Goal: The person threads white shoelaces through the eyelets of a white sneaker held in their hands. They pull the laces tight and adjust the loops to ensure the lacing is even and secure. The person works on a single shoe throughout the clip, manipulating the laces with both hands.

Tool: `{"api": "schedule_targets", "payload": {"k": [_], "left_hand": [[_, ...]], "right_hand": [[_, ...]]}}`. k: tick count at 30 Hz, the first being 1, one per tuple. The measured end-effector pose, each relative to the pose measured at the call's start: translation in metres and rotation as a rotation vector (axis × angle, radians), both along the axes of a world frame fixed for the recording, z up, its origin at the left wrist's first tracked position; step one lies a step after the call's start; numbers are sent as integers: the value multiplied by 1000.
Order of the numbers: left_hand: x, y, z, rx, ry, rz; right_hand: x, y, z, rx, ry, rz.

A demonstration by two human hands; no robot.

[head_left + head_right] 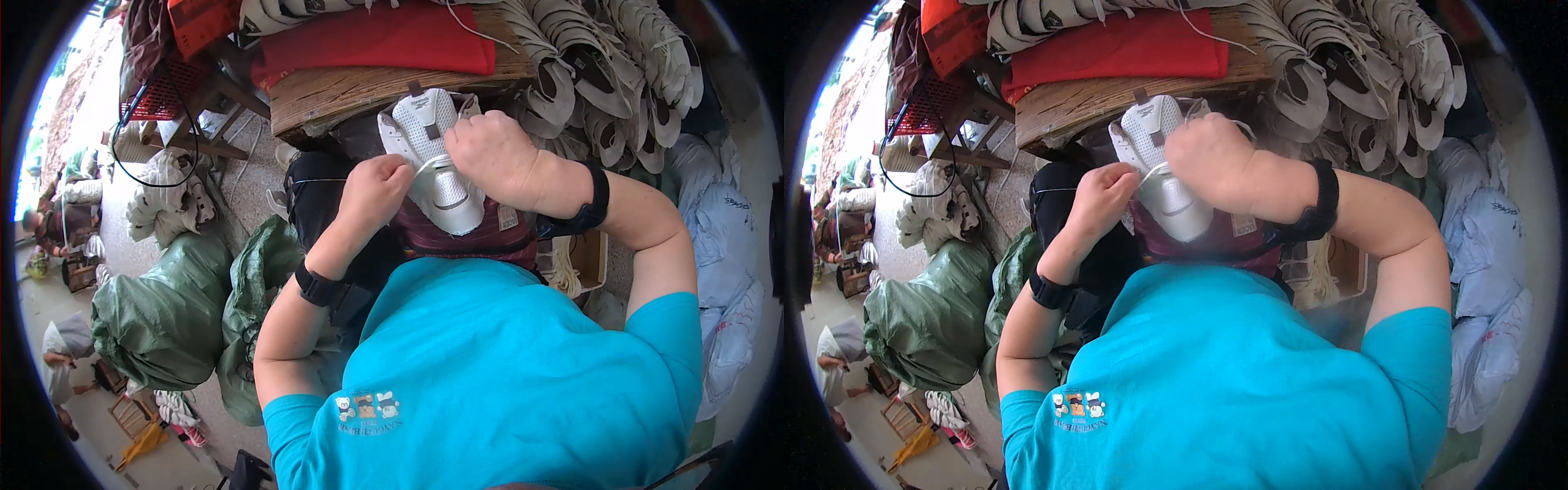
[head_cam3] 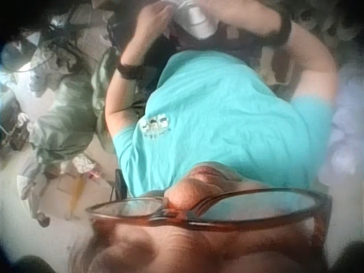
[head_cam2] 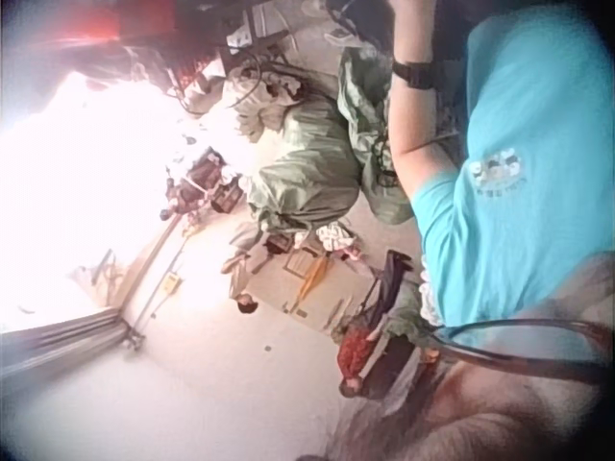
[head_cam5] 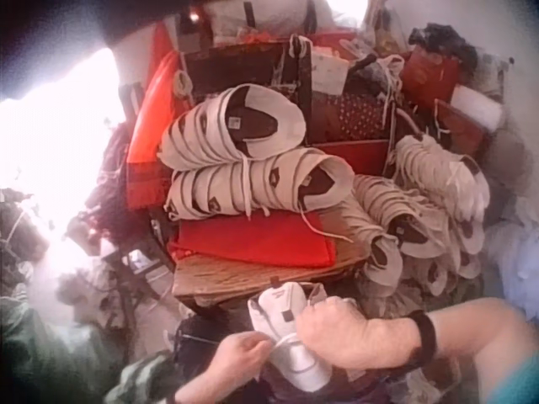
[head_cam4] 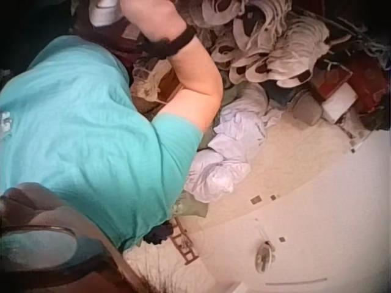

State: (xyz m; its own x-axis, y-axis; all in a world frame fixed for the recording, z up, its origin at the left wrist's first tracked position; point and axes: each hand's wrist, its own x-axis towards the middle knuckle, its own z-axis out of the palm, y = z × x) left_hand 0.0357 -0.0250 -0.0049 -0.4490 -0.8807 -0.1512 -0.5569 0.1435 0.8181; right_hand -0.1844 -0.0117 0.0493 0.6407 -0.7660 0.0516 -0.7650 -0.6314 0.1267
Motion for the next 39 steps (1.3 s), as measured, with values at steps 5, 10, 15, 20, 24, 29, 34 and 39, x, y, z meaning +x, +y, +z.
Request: {"api": "schedule_targets", "payload": {"k": [5,10,15,20,24,29,34,39], "left_hand": [[-14,-2,18,-460,-307,-159],[-2,-10,51,-444,-352,-247],[1,-38,62,-488,-233,-511],[0,-48,62,-334,-278,-526],[-2,-44,50,-494,-297,-520],[1,-44,38,-507,-198,-446],[-10,-48,33,-422,-242,-423],[-8,-44,20,-320,-101,-256]], "right_hand": [[10,7,-15,-132,112,138],[-11,-13,20,-6,-61,204],[-20,-44,29,260,-50,184],[-25,-58,37,575,-62,150],[-35,-54,24,472,-166,222],[-44,-45,1,303,-349,282],[-33,-44,2,445,-412,53],[-20,-40,-7,526,-478,-165]]}}
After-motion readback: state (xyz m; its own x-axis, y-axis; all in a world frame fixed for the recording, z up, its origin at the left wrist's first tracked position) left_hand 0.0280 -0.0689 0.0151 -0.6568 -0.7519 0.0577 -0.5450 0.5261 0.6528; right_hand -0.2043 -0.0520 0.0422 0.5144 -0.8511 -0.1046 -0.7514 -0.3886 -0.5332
